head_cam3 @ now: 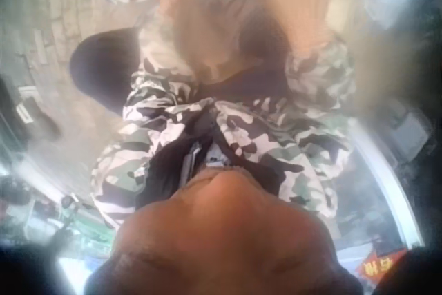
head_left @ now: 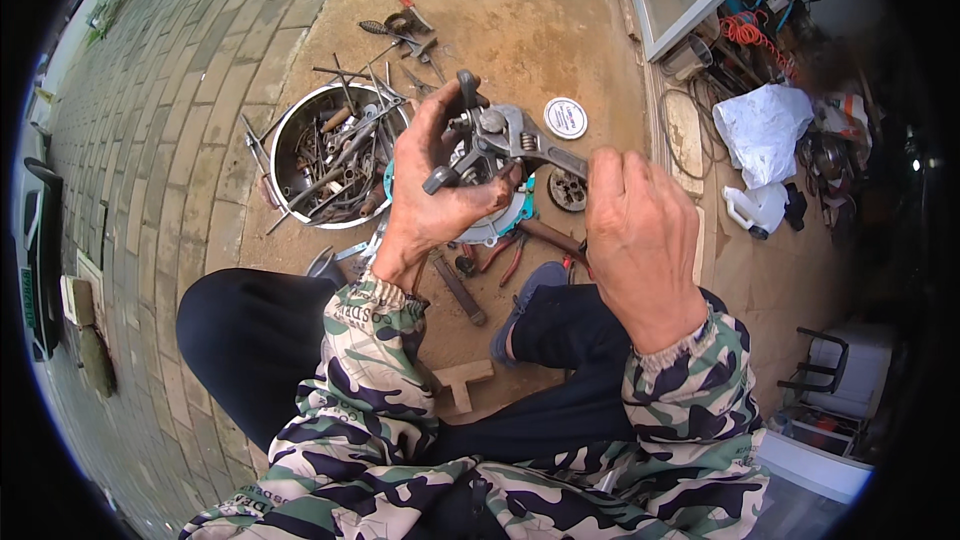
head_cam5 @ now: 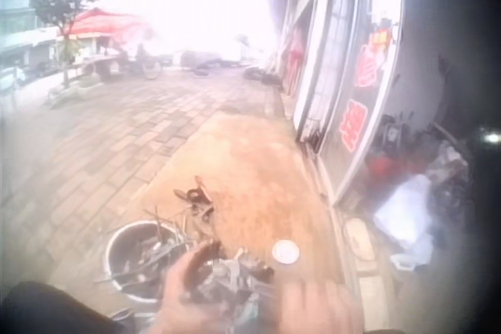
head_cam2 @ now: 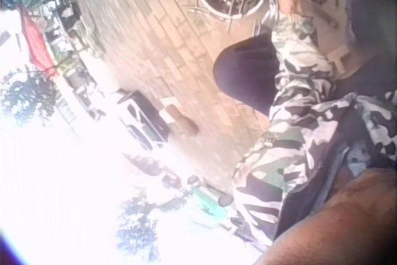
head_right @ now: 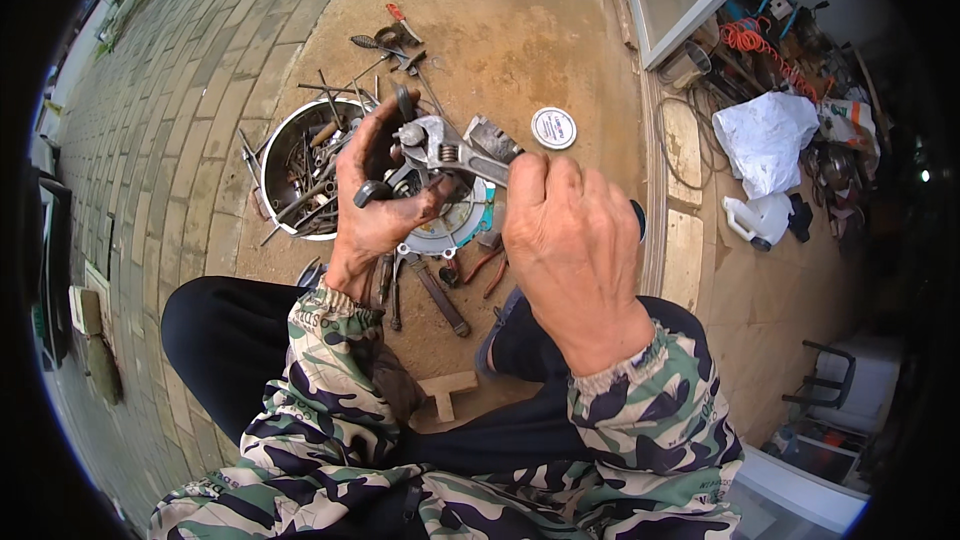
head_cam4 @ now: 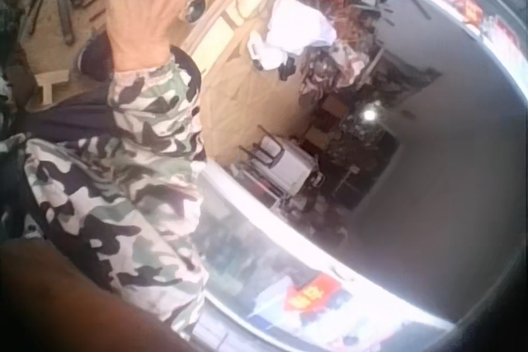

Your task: The person sits on the ground and uses a wrench and screwdriver to adjust and tighten components of a mechanical assembly. The person repeatedly rotates the wrench and manipulates internal parts with a screwdriver.

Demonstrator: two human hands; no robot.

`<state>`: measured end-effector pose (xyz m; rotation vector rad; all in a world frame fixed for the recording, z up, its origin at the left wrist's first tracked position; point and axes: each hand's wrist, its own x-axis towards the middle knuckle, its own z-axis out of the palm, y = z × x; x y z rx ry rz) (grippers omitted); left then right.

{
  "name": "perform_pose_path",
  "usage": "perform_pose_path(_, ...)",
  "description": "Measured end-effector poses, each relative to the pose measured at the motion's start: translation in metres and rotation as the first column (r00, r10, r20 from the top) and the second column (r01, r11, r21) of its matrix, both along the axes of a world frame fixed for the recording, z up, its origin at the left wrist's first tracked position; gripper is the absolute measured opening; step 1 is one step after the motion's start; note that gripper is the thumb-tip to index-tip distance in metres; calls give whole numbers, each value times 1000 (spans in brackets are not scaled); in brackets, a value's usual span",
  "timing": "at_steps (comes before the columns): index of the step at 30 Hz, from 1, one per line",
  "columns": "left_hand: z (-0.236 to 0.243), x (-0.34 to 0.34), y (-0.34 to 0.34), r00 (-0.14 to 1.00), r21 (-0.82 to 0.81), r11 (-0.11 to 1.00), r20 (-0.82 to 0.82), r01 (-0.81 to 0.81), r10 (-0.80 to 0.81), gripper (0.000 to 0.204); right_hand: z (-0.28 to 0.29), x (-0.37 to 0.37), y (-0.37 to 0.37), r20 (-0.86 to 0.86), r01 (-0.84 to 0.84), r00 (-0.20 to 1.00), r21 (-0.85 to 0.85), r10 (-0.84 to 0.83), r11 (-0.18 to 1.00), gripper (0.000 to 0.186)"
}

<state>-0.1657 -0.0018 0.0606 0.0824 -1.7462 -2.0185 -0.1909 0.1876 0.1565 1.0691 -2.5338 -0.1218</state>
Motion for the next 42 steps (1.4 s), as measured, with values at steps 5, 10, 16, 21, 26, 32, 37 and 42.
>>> perform_pose_path(5, -8, -2, -4, 996, 15, 998, -70, -58, 59, 82, -5, -20, 13, -253, -34, 967, -233, -26, 972, 13)
perform_pose_path(10, -20, 5, -18, 985, 40, 992, -119, -122, 126, 78, -24, -50, 32, 243, 37, 962, -570, 125, 821, 20)
perform_pose_path(16, -24, 0, -10, 983, 23, 998, -171, -64, 67, 77, -60, -33, -15, 801, 624, 433, -597, 414, 504, 39)
perform_pose_path(21, -25, -2, -6, 983, -7, 998, -173, -65, 63, 78, -98, -28, -34, 813, 683, 396, -571, 426, 456, 39)
perform_pose_path(26, -27, 0, -6, 979, 86, 992, -176, -88, 102, 75, -97, -22, -38, 828, 667, 397, -557, 396, 495, 35)
perform_pose_path(32, -33, -2, -3, 976, 222, 975, -213, 3, 46, 66, -93, -21, -37, 785, 703, 345, -579, 514, 412, 29)
perform_pose_path(37, -31, -4, -2, 989, 237, 971, -147, 34, 1, 63, -95, -22, -36, 775, 695, 346, -590, 529, 410, 22)
perform_pose_path(42, -39, -7, 3, 978, 221, 975, -210, 31, 17, 70, -84, -18, -33, 771, 734, 299, -562, 562, 381, 21)
